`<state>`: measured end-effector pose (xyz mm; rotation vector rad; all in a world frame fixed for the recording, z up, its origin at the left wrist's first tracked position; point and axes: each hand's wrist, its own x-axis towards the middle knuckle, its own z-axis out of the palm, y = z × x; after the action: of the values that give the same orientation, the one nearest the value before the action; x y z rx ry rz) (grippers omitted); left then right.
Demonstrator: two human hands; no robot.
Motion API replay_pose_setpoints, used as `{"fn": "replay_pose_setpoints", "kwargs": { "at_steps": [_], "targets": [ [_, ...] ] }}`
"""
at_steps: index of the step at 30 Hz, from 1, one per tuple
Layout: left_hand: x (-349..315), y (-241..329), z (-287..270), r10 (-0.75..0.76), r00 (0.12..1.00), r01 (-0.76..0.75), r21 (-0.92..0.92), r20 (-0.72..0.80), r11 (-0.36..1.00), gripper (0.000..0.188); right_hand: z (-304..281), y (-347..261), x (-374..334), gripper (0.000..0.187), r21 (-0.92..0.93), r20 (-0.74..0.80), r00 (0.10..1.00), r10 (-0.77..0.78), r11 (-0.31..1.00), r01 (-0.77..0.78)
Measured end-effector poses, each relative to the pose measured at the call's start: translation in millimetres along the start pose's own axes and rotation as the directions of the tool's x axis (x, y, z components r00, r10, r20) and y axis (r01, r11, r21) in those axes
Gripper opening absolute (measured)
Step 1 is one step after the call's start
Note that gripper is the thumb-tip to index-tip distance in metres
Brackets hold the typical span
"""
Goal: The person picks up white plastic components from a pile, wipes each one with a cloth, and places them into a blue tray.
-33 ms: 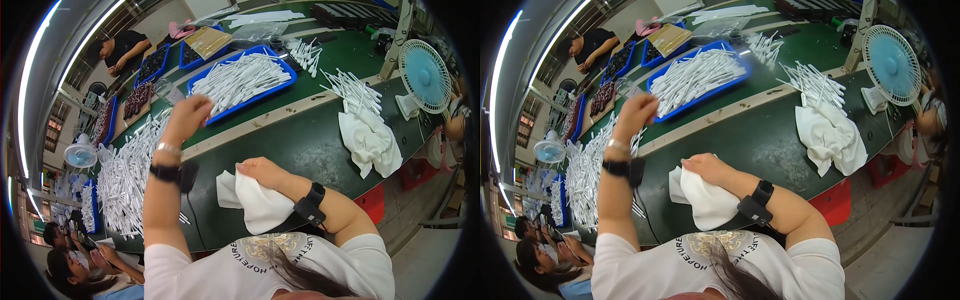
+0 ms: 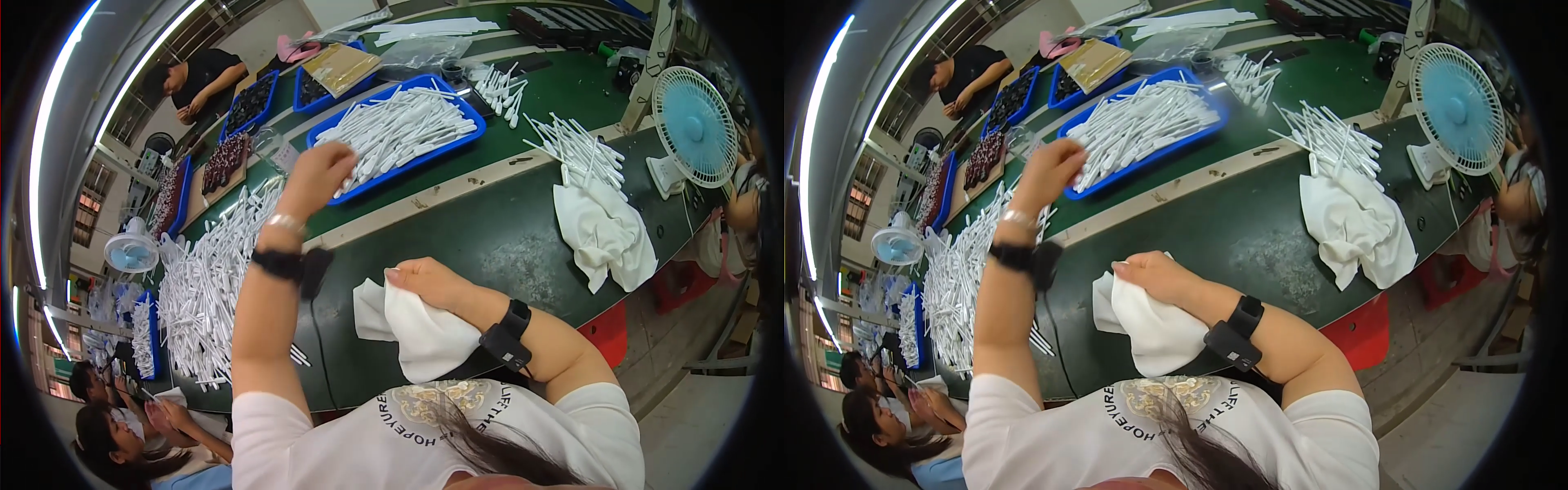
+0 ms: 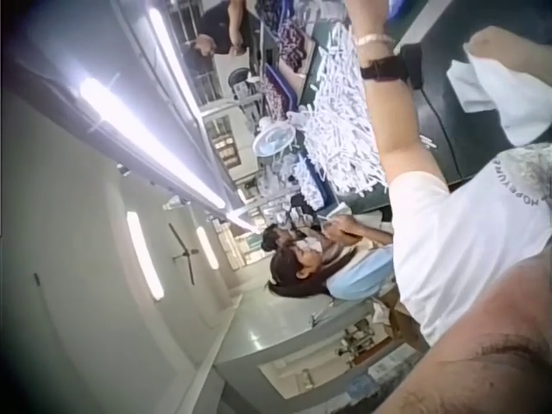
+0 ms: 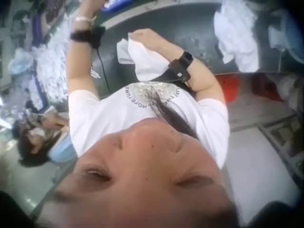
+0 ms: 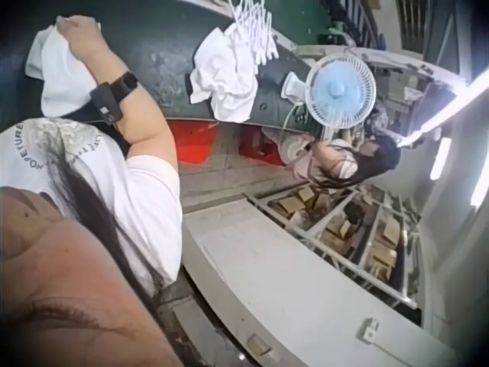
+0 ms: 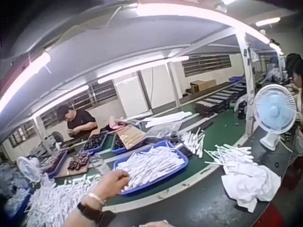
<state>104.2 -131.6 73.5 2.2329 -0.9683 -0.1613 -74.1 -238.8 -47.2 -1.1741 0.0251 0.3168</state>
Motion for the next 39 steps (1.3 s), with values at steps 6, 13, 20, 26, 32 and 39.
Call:
{"fn": "replay_pose_setpoints", "kwargs": {
  "at_steps": [6, 13, 20, 26, 32, 39],
  "targets": [
    [107.4, -32.4, 71.1, 0.113, 0.993, -0.079, 0.531, -0.032, 0.844, 0.016, -1.3, 7.4, 3.9, 0.031, -0.035, 0.042, 0.999, -0.002, 0.999, 0.003],
    [117.1, -49.8, 85.3, 0.146, 0.979, -0.069, 0.445, -0.141, 0.893, 0.021, -2.5, 8.2, -1.6, 0.030, -0.076, 0.050, 0.998, -0.024, 0.997, 0.028],
    [-13.3, -29.2, -10.5, -0.096, 0.995, 0.099, 0.141, -0.026, 0.985, 0.024, -3.6, 18.7, 10.3, 0.020, -0.212, 0.016, 0.994, -0.112, 0.971, 0.113],
    [-200.9, -31.5, -94.2, -0.430, 0.902, 0.424, 0.088, 0.052, 0.901, 0.017, -3.2, 3.7, 5.0, 0.018, -0.171, 0.014, 0.999, 0.038, 0.985, -0.035],
    [-330.5, -71.9, -55.7, -0.543, 0.827, 0.562, 0.212, -0.145, 0.800, 0.013, 9.1, 6.1, 3.2, 0.019, -0.175, 0.022, 0.997, 0.070, 0.982, -0.066],
    [-319.3, -128.2, -37.7, -0.017, 0.946, 0.244, 0.679, -0.323, 0.693, 0.003, 29.7, -1.3, -8.6, 0.022, -0.174, -0.089, 0.995, 0.047, 0.983, -0.062]
  ]
}}
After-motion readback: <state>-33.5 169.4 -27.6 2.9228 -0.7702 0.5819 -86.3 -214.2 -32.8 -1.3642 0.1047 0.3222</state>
